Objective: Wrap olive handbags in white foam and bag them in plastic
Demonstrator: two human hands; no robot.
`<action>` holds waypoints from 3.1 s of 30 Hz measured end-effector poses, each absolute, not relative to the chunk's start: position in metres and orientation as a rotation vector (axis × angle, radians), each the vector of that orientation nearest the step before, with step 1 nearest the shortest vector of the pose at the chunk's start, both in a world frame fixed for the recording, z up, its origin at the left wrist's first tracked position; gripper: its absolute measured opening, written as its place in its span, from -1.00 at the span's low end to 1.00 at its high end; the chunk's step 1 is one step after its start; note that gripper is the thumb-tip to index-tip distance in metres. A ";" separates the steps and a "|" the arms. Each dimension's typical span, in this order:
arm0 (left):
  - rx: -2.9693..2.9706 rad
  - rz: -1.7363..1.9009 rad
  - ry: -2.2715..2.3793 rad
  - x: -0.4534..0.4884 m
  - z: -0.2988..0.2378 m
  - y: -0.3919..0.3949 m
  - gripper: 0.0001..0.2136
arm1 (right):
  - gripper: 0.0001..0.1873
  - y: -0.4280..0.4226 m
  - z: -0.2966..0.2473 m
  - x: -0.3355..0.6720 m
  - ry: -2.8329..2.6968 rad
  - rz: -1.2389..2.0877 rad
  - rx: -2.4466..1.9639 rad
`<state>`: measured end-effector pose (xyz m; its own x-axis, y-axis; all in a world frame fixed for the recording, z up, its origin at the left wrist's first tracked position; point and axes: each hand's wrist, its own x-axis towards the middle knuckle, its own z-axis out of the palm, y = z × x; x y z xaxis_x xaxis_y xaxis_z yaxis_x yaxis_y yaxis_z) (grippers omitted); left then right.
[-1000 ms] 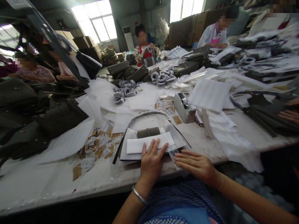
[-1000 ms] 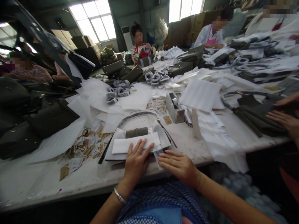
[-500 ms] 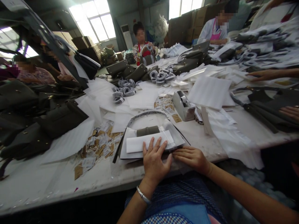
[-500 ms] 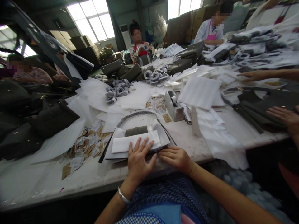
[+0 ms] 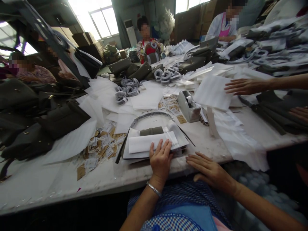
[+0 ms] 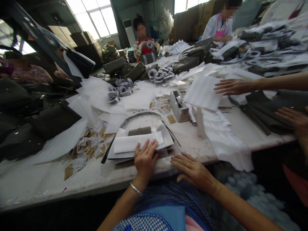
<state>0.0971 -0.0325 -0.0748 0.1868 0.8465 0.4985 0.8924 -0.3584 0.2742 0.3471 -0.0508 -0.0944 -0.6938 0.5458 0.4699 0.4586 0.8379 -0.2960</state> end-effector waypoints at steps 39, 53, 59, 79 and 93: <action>-2.311 -0.950 -1.577 0.098 -0.085 -0.031 -0.64 | -0.79 -0.029 -0.026 0.296 -2.044 0.559 -0.948; -2.274 -1.109 -1.526 0.096 -0.089 -0.026 -0.78 | -0.94 0.075 -0.028 0.266 -2.310 0.677 -1.056; -2.257 -1.108 -1.493 0.092 -0.083 -0.026 -0.79 | -0.91 0.090 -0.028 0.264 -2.409 0.748 -0.939; -2.155 -1.312 -1.358 0.094 -0.093 -0.020 -0.66 | -0.79 0.187 0.028 0.365 -1.611 0.714 -1.623; -2.144 -1.351 -1.362 0.095 -0.098 -0.019 -0.67 | -0.80 0.225 0.035 0.363 -1.035 1.407 -1.746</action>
<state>0.0949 -0.0192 -0.0983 0.1260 0.5704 0.8116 0.8162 -0.5246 0.2420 0.3634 0.2254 0.0345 0.1083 0.8827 -0.4573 0.1731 -0.4697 -0.8657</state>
